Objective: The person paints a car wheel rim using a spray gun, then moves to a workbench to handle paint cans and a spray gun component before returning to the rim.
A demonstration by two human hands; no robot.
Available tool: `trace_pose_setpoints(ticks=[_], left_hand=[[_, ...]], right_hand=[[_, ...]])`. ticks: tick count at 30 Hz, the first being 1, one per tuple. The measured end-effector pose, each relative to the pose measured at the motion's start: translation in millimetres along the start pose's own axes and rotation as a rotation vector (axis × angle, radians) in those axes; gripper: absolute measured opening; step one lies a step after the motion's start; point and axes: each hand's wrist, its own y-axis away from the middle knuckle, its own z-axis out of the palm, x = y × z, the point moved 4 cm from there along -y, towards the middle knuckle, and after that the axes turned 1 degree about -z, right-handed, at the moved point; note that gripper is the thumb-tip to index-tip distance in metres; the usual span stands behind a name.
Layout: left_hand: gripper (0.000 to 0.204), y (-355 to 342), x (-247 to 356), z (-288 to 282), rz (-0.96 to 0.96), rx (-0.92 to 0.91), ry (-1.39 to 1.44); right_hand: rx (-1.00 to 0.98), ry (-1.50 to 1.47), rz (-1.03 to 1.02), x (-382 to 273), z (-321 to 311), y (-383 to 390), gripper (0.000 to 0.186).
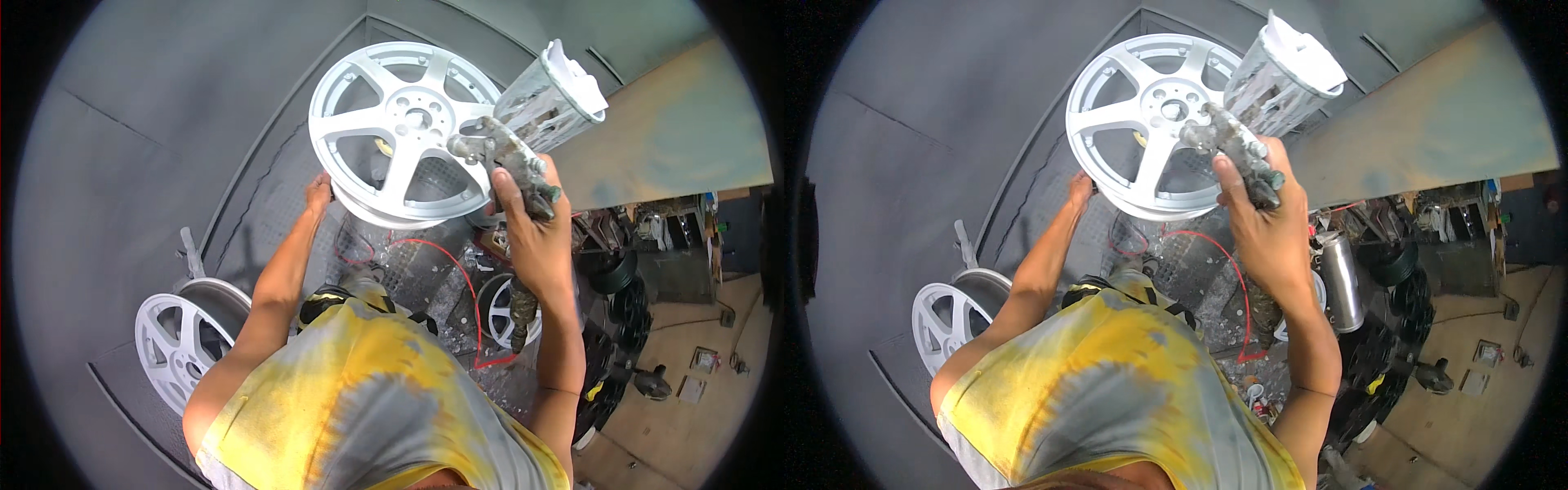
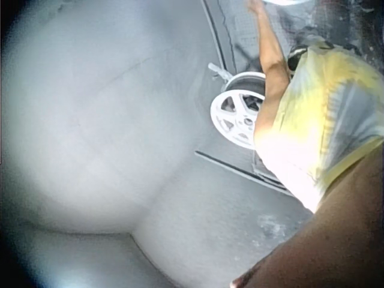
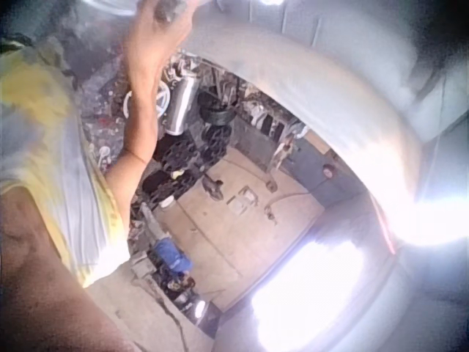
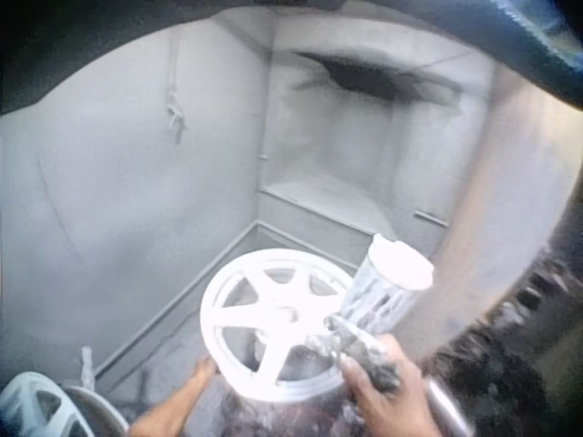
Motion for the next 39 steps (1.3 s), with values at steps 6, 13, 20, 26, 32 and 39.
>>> trace_pose_setpoints(ticks=[6,13,20,26,32,39], left_hand=[[0.042,53,-36,8,-0.091,-0.133,-0.045],[0.054,135,-82,80,-0.409,-0.436,0.078],[0.051,163,-90,122,-0.550,-0.707,-0.035],[0.047,113,-101,64,-0.571,-0.506,-0.135],[0.030,46,-69,18,-0.372,-0.128,0.113],[0.028,67,-38,24,-0.230,-0.028,0.235]], right_hand=[[-0.152,0.023,0.065,-4,19,17,0.027],[-0.241,-0.013,0.008,-10,30,37,0.027],[-0.177,0.063,-0.036,-2,31,36,0.027],[-0.001,0.206,0.045,15,-3,29,0.026],[0.041,0.159,-0.004,7,-8,25,0.023],[-0.130,0.077,0.080,5,13,45,0.023]])
